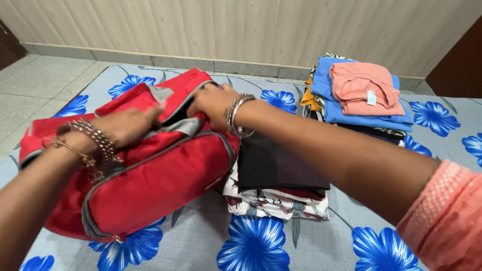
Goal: The person packs a red bag by placing several folded shirts and other items of clothing inside it one at a time.
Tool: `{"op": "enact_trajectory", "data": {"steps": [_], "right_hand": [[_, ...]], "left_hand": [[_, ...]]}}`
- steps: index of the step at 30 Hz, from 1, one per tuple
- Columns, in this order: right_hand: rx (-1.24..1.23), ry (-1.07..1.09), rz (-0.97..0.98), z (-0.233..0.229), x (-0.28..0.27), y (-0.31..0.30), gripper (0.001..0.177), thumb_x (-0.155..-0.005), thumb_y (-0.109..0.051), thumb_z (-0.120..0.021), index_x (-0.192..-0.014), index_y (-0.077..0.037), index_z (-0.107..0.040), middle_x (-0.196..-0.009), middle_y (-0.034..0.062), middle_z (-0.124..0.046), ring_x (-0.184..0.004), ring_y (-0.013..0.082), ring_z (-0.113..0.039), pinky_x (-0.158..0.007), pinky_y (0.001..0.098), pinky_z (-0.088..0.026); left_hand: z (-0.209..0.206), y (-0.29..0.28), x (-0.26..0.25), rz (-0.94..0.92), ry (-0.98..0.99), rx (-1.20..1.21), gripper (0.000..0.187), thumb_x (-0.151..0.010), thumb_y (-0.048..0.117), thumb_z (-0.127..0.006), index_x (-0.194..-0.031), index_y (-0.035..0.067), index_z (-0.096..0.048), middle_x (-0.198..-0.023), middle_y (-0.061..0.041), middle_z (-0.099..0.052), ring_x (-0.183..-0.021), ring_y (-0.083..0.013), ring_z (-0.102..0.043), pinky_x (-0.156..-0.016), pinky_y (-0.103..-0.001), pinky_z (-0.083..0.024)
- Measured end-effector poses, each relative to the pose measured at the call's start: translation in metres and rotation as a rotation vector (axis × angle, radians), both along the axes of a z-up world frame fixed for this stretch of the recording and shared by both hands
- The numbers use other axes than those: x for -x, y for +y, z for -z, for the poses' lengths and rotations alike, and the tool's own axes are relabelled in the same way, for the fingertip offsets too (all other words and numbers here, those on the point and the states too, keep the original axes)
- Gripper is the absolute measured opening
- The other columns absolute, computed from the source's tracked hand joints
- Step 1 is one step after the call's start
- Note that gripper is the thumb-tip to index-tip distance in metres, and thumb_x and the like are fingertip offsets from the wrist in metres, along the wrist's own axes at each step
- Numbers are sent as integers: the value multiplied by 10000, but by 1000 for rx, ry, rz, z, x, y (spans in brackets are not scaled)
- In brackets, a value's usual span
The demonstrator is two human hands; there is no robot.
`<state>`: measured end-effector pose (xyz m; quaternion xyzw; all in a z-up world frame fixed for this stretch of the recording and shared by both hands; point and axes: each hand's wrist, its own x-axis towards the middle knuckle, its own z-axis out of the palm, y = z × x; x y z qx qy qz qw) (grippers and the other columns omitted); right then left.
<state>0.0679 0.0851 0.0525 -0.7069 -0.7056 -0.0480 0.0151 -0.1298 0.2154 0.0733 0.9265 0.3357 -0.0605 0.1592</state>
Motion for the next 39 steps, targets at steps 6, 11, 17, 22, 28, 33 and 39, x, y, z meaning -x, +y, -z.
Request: {"op": "enact_trajectory", "data": {"steps": [6,11,17,22,28,33,39], "right_hand": [[137,-397,-227,22,16,-8,399,-850,-125,-636,-1185,-317,-738,-1105,-37,-721,-1201,211,-588,-1251,627,-203],[0,-293,-221,30,18,-6,390,-787,-124,-634,-1119,-286,-758,-1105,47,-705,-1141,278,-583,-1045,697,-279],[257,-462,42,31,42,-3,221,-928,-229,-623,-1071,-217,-791,-1167,36,-735,-1199,249,-601,-1044,560,-344],[406,-475,93,19,44,1,262,-873,-290,-695,-1111,-210,-770,-1194,34,-733,-1210,238,-589,-1044,531,-330],[-13,-354,-21,46,24,1,259,-893,-191,-661,-1148,-196,-708,-1136,74,-696,-1188,270,-569,-1024,535,-385],[-157,-260,-66,33,21,-18,444,-701,-130,-733,-1141,-154,-673,-1205,87,-596,-1243,293,-510,-1072,513,-390],[-175,-145,-68,18,12,-46,608,-706,-136,-724,-1301,-138,-596,-1270,96,-584,-1305,277,-487,-1062,561,-375]], "left_hand": [[95,47,-2,181,147,88,632,-923,459,-400,-1522,270,-483,-1573,-60,-483,-1458,-256,-451,-1210,-342,-330],[92,36,-18,255,276,164,720,-1039,599,-230,-1527,116,-444,-1605,-101,-437,-1503,-260,-401,-1246,-351,-257],[105,22,-33,332,95,147,792,-919,629,-299,-1481,127,-543,-1544,-113,-557,-1428,-300,-518,-1224,-400,-355],[94,22,-39,-250,179,36,1055,-819,707,-625,-1594,80,-280,-1541,-332,-420,-1437,-457,-447,-1188,-527,-368],[115,41,-73,-224,-20,227,919,-781,394,-625,-1564,19,-322,-1492,-340,-492,-1421,-448,-465,-1186,-493,-367],[107,48,-84,-127,257,74,760,-821,409,-583,-1480,44,-474,-1451,-301,-544,-1374,-437,-517,-1148,-497,-408],[69,26,-76,-219,481,-158,631,-860,405,-592,-1382,52,-564,-1359,-286,-598,-1290,-436,-572,-1082,-500,-455]]}}
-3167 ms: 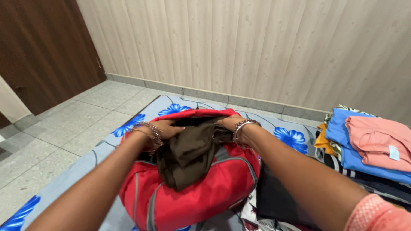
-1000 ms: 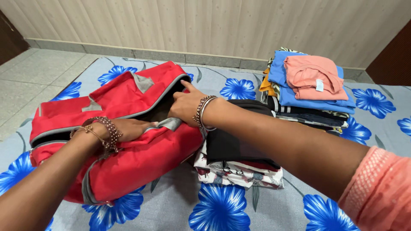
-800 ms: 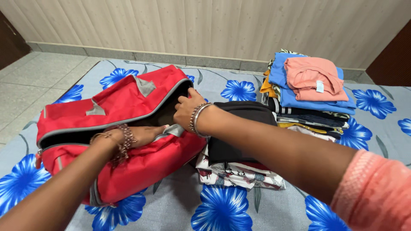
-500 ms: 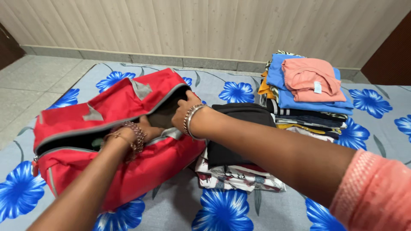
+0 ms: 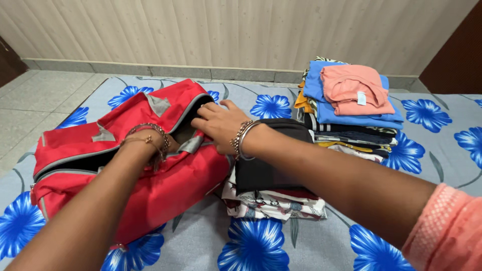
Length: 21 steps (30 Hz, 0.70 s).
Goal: The person packs a red bag by placing several folded shirts and other items of clothing inside it one at a time.
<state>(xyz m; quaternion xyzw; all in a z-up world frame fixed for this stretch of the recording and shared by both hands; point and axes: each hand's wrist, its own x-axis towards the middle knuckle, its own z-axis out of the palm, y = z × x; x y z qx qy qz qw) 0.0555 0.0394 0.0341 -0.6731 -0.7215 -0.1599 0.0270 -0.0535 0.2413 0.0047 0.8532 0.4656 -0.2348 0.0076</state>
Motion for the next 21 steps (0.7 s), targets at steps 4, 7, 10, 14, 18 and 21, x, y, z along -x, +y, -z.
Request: {"op": "enact_trajectory", "data": {"steps": [4,7,10,14,18,21], "right_hand": [[-141,40,-90,-6,-19,-16,688,-750,-144,-699,-1413,-93,-524,-1481,161,-514,-1377,292,-467,-1039,536,-405],[-59,87,-3,-17,-32,-34,723,-769,-152,-682,-1459,-77,-478,-1500,146,-498,-1388,298,-455,-1049,536,-404],[3,158,64,-25,-46,-55,694,-820,-206,-682,-1465,-72,-463,-1465,122,-530,-1372,301,-460,-1042,527,-420],[108,159,203,-20,-70,-81,705,-815,-249,-683,-1471,-115,-461,-1443,94,-538,-1363,290,-452,-1031,518,-429],[152,163,313,9,-104,-101,636,-850,-340,-687,-1423,-136,-500,-1469,84,-504,-1370,293,-426,-1060,533,-401],[220,230,373,46,-138,-114,623,-879,-326,-661,-1466,-188,-504,-1496,83,-450,-1395,317,-370,-1042,560,-372]], "left_hand": [[-45,-28,0,53,-103,-77,553,-885,403,-599,-1317,57,-624,-1298,-276,-635,-1234,-435,-609,-1038,-501,-487],[-83,-59,-10,175,-269,-51,502,-905,401,-603,-1268,61,-670,-1252,-269,-662,-1192,-435,-637,-1005,-503,-510],[-104,-94,-32,335,-488,-29,459,-924,399,-608,-1219,65,-715,-1206,-261,-689,-1150,-434,-665,-972,-504,-534],[-93,-125,-66,599,-825,-108,494,-878,271,-617,-1234,-70,-574,-1163,-347,-647,-1116,-481,-630,-977,-531,-502],[-42,-148,-117,727,-869,-132,422,-852,116,-603,-1213,-96,-547,-1152,-369,-625,-1082,-500,-638,-932,-538,-529],[3,-158,-142,748,-831,-7,412,-820,105,-616,-1190,-68,-563,-1174,-352,-614,-1071,-498,-636,-915,-529,-532]]}}
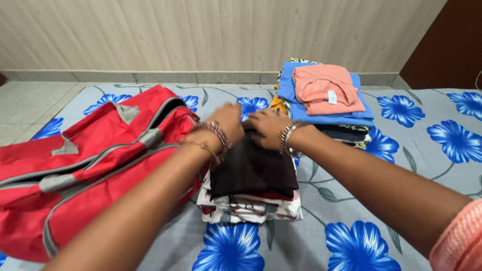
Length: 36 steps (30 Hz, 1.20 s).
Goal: The person packs a red bag by placing several folded shirts and other items of clothing inside it one at a time.
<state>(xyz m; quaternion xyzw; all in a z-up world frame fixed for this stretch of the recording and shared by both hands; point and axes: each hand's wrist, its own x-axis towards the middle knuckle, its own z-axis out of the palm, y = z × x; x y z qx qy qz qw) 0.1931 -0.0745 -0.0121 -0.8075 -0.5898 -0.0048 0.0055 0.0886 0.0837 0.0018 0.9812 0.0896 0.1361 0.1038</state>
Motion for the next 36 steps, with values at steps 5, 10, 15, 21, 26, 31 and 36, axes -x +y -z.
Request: {"op": "enact_trajectory", "data": {"steps": [5,10,15,21,26,31,36], "right_hand": [[29,311,-132,71,-55,-25,625,-895,-281,-663,-1472,-121,-482,-1495,151,-504,-1371,342,-501,-1152,432,-406],[-76,308,-50,89,-52,-37,677,-857,-319,-734,-1468,-152,-494,-1520,167,-470,-1382,373,-469,-1133,428,-384],[-165,381,615,96,-31,-46,1071,-678,-557,-894,-1487,-107,-356,-1457,285,-452,-1298,385,-546,-1084,384,-478],[-190,600,653,127,-53,-42,1205,-669,-604,-866,-1509,-21,-229,-1304,290,-622,-1187,366,-675,-1036,396,-533],[-226,712,703,108,-59,-36,1330,-682,-480,-871,-1584,-59,11,-1287,298,-644,-1090,369,-715,-897,408,-594],[-379,1355,901,54,-31,-31,1053,-892,-240,-708,-1593,-237,78,-1212,387,-652,-803,418,-722,-630,498,-559],[-551,1724,656,45,-43,-31,621,-970,-215,-506,-1530,-119,-256,-955,324,-724,-694,321,-773,-614,388,-632]], "left_hand": [[72,-22,0,67,231,193,637,-900,258,-604,-1457,9,-421,-1451,-289,-476,-1293,-458,-524,-1077,-494,-445],[88,-36,13,36,476,104,1023,-813,698,-609,-1572,99,-273,-1672,-138,-205,-1558,-301,-176,-1206,-578,-242],[60,-54,34,9,570,120,1418,-576,916,-640,-1636,154,-85,-1714,-156,-3,-1585,-355,39,-1180,-723,-116],[42,-78,56,33,524,-63,1498,-523,872,-748,-1640,182,-26,-1669,-275,9,-1542,-462,42,-1122,-770,-90],[73,-116,77,45,98,14,1218,-658,655,-798,-1589,104,-239,-1600,-205,-289,-1517,-351,-202,-1183,-696,-81],[108,-99,54,-11,-135,245,661,-809,296,-715,-1387,37,-524,-1424,-167,-563,-1427,-283,-428,-1155,-626,-173],[117,-59,44,-190,-253,761,359,-938,336,-630,-1112,37,-723,-1008,-206,-743,-1004,-318,-681,-896,-399,-508]]}}
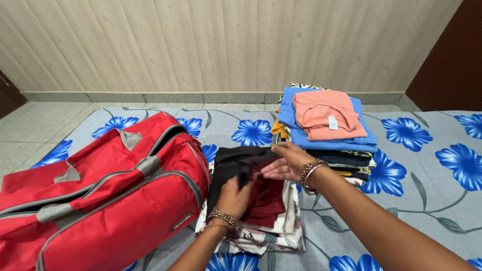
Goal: The person packs a red bag by placing several folded shirts and other items of clothing inside it one at a time.
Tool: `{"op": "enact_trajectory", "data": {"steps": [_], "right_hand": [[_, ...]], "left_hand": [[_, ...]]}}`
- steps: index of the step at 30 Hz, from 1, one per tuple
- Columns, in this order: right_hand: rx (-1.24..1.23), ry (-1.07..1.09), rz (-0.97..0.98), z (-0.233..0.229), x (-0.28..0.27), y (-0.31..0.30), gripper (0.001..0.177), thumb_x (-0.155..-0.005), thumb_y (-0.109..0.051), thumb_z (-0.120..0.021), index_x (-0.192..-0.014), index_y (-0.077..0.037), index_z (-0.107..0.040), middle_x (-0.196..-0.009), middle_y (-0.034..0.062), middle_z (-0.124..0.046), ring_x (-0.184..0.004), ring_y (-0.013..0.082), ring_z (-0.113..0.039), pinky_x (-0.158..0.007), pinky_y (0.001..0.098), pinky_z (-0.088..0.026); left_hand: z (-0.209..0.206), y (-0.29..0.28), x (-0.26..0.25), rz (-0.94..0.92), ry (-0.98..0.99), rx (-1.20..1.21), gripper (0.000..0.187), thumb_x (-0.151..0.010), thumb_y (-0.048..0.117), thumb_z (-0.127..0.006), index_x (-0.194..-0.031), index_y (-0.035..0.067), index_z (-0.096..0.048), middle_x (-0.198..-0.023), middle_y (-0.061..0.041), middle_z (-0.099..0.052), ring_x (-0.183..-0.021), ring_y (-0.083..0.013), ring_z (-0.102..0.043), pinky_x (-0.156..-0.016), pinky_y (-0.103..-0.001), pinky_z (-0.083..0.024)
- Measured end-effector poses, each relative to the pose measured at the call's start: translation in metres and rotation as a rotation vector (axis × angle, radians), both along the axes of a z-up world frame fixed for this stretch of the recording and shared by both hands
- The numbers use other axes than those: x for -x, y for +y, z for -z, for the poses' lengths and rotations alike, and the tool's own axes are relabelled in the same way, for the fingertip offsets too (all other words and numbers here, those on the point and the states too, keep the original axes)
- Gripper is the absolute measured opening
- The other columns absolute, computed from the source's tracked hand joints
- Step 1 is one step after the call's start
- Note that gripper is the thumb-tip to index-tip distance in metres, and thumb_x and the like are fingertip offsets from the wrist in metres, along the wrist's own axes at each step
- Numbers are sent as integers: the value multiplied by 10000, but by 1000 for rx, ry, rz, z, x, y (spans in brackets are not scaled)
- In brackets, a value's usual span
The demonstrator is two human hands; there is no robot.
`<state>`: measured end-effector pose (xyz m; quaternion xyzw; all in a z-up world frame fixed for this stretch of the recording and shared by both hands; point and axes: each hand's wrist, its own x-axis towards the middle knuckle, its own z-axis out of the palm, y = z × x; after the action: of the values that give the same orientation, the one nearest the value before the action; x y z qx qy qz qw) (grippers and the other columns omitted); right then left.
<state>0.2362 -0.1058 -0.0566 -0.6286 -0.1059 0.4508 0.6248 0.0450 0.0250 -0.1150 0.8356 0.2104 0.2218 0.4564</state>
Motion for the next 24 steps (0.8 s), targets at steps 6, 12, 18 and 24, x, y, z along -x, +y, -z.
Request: {"op": "enact_trajectory", "data": {"steps": [6,12,18,24], "right_hand": [[-62,-173,-27,53,4,7,785,-839,43,-684,-1512,-167,-337,-1069,151,-679,-901,280,-735,-804,401,-645],[-195,-284,128,41,23,16,1073,-742,-71,-832,-1543,-217,-133,-1118,136,-707,-966,204,-722,-833,349,-615],[328,-813,23,114,-36,13,788,-702,-312,-979,-1316,-14,-585,-1143,122,-754,-1020,171,-725,-898,312,-575],[476,-1161,-182,133,-38,-13,474,-828,-322,-749,-1237,-91,-686,-1100,181,-765,-1010,311,-742,-816,387,-574]], "left_hand": [[-14,34,-2,56,-143,299,374,-971,359,-630,-1047,5,-724,-919,-80,-717,-860,-135,-592,-807,-326,-509],[-72,63,13,314,-147,203,389,-969,336,-607,-1226,51,-672,-1076,10,-738,-991,-81,-617,-884,-285,-498],[-72,22,16,253,-8,-88,407,-902,149,-612,-1306,108,-635,-1147,-161,-735,-1084,-282,-675,-959,-359,-528],[-69,-51,32,286,269,-499,802,-783,43,-676,-1513,266,-429,-1578,-63,-452,-1451,-351,-337,-1130,-675,-197]]}}
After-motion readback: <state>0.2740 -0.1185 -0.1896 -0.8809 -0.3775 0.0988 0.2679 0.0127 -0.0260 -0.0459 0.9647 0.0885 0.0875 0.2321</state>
